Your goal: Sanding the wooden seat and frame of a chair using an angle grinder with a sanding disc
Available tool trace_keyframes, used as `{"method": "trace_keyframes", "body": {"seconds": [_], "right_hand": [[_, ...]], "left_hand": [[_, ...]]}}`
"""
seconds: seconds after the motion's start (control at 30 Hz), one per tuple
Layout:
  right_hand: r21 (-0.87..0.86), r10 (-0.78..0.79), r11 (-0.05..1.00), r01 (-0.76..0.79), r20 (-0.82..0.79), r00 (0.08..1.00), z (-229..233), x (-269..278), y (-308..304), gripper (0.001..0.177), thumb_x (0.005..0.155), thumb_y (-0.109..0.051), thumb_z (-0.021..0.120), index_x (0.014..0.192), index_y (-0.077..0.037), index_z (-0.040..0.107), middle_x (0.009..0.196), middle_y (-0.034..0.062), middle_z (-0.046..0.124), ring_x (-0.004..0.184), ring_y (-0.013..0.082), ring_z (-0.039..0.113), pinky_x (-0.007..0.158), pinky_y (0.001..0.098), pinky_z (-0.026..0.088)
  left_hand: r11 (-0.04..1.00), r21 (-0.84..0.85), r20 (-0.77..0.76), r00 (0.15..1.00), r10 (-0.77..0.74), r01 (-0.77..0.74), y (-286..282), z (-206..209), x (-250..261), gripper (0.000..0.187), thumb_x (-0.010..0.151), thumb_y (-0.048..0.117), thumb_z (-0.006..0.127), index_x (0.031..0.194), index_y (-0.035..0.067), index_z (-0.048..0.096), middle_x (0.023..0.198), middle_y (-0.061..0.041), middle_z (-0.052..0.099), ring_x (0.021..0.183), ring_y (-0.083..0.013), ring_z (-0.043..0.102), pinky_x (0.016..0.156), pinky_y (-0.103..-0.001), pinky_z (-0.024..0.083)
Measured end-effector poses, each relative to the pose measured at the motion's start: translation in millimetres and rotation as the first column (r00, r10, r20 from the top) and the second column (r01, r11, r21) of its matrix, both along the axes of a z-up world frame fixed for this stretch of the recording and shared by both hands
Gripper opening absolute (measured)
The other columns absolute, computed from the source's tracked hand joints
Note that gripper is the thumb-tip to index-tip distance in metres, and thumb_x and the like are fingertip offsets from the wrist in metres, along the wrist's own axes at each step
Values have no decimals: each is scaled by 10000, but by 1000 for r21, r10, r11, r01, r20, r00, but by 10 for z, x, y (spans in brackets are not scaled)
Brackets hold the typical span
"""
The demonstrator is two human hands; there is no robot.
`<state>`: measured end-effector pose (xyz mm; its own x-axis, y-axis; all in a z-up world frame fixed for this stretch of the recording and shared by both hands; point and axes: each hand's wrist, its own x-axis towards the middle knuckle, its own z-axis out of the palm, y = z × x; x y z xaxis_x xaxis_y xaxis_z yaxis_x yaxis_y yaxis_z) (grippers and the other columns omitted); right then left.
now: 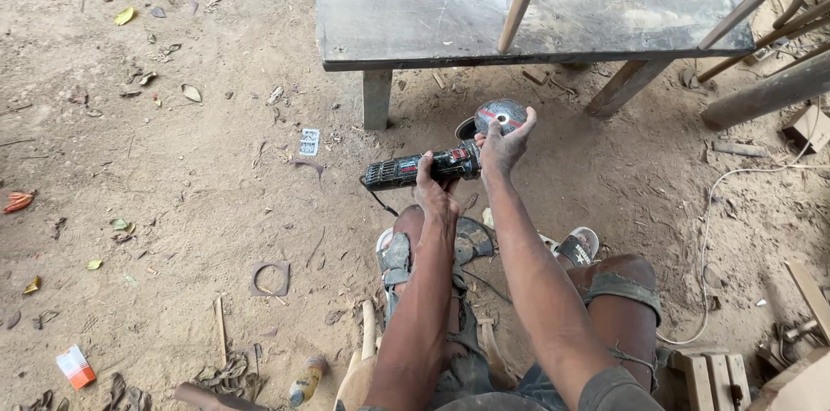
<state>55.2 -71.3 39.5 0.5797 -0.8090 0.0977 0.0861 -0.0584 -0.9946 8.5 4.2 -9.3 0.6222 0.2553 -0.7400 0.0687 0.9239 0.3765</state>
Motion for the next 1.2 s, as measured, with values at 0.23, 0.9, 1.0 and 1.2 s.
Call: {"method": "trace_keyframes", "body": {"seconds": [0.23, 0.9, 1.0, 1.2], "right_hand": [[-136, -44, 990, 40, -34, 998, 272, -210, 313, 537, 922, -90, 639, 1434, -87, 476, 1182, 329, 599, 999, 450, 664, 855, 542, 522], [-134, 368, 913, -386, -137, 919, -37, 35, 85, 512, 1110, 28, 570, 1478, -155, 265, 1285, 234, 481, 682, 87, 708, 540, 126, 655], [73, 343, 938, -339, -53, 938, 5, -11, 77, 525, 1117, -15, 537, 1490, -193, 213, 1411, 232, 428, 814, 87, 776, 658, 124, 730], [-136, 274, 949, -285, -97, 957, -163, 114, 40, 476, 1144, 9, 561, 1463, -177, 261, 1428, 292, 410, 678, 61, 759, 555, 76, 723]], "left_hand": [[999, -33, 18, 999, 41, -40, 32, -126, -3, 769, 680, 375, 943, 1218, -33, 575, 1038, -212, 612, 955, -379, 671, 807, -582, 611], [998, -27, 152, 986, 68, -65, 388, 338, -262, 263, 866, 241, 782, 1032, 54, 701, 886, -35, 723, 733, -142, 677, 744, -276, 593], [991, -55, 181, 975, 131, -123, 375, 340, -272, 290, 846, 233, 795, 1033, 38, 691, 844, -49, 699, 676, -145, 639, 580, -283, 536], [995, -52, 136, 987, 88, -82, 348, 338, -266, 317, 848, 251, 805, 1050, 34, 694, 891, -62, 718, 727, -169, 676, 653, -317, 596]]}}
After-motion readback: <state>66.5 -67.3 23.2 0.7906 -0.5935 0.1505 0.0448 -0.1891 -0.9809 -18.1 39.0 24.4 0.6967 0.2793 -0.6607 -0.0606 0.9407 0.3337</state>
